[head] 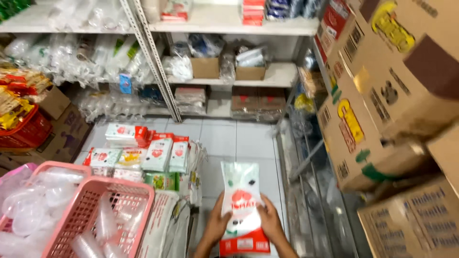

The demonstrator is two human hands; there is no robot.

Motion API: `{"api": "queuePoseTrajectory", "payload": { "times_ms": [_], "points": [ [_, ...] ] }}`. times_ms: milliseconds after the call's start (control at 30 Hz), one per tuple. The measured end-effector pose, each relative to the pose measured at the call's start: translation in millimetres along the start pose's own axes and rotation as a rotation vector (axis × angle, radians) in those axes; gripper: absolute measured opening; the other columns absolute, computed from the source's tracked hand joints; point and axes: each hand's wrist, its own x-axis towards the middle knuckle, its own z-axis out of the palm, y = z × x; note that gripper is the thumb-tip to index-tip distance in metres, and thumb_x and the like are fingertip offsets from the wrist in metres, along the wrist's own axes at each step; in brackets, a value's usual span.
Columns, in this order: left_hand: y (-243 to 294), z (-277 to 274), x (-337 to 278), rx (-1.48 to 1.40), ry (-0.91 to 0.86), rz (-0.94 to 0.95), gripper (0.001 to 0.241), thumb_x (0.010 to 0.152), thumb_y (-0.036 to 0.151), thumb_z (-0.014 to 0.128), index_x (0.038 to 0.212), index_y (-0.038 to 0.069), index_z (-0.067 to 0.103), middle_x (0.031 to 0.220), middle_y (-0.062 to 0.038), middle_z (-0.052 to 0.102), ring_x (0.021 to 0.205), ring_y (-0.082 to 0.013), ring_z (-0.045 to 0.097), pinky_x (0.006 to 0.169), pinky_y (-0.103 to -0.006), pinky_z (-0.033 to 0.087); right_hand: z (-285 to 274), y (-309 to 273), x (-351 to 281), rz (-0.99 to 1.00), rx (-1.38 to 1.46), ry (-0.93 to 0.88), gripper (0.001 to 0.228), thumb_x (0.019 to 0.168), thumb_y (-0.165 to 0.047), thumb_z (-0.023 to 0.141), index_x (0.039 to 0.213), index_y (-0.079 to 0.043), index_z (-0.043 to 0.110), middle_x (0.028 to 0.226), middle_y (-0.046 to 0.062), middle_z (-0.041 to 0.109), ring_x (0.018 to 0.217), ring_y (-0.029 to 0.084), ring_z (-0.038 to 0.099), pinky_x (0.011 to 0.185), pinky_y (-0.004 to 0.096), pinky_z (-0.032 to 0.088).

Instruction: The person picks up a package of plastic bags from a stack, inspects it, and places it on a shelf before repeating the process with a second package.

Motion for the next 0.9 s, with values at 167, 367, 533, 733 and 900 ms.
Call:
{"api": "queuePoseTrajectory", "payload": {
  "times_ms": [167,367,533,733,900],
  "points": [
    [-27,1,27,-0.036,0.178,0.023,0.061,0.093,0.003,0.059,0.151,0.0,0.043,0.15,-0.017,0.056,0.135,-0.0226,0.053,0.111,-0.0326,0.04,9,-26,43,0.132,0.052,-0.026,0.053,0.1,-0.025,0.055,0.147,-0.002,0.048,0.12,0.013,0.072,0.101,0.016,0.067,0.088,0.029,0.054],
    [-13,-12,108,-0.115,0.199,0.021,0.047,0.099,0.011,0.057,0.145,0.0,0.054,0.136,-0.014,0.069,0.122,-0.018,0.062,0.104,-0.0286,0.045,24,-73,115,0.012,0.133,-0.066,0.052,0.101,-0.027,0.053,0.146,-0.001,0.048,0.122,0.013,0.071,0.102,0.015,0.066,0.09,0.03,0.053],
    [-20,-19,168,-0.228,0.111,-0.111,0.045,0.101,0.015,0.057,0.144,0.003,0.057,0.129,-0.014,0.072,0.112,-0.0164,0.062,0.097,-0.0301,0.049,22,-64,166,-0.062,-0.003,0.009,0.05,0.103,-0.027,0.052,0.145,-0.001,0.049,0.125,0.012,0.07,0.109,0.013,0.063,0.095,0.029,0.05],
    [-39,-45,255,-0.2,0.091,-0.019,0.041,0.1,0.013,0.058,0.139,0.002,0.063,0.126,-0.014,0.077,0.112,-0.0138,0.065,0.098,-0.0268,0.049,34,-51,248,0.1,0.115,0.046,0.051,0.101,-0.02,0.053,0.148,-0.003,0.045,0.128,0.013,0.069,0.111,0.017,0.064,0.098,0.032,0.049],
    [-43,-85,331,-0.239,0.1,-0.051,0.043,0.097,0.006,0.056,0.139,0.003,0.063,0.127,-0.014,0.076,0.113,-0.0145,0.065,0.098,-0.0266,0.048,75,-48,321,0.076,0.19,0.049,0.051,0.099,-0.014,0.051,0.149,-0.003,0.047,0.129,0.017,0.07,0.114,0.021,0.066,0.101,0.032,0.049]
  ]
}}
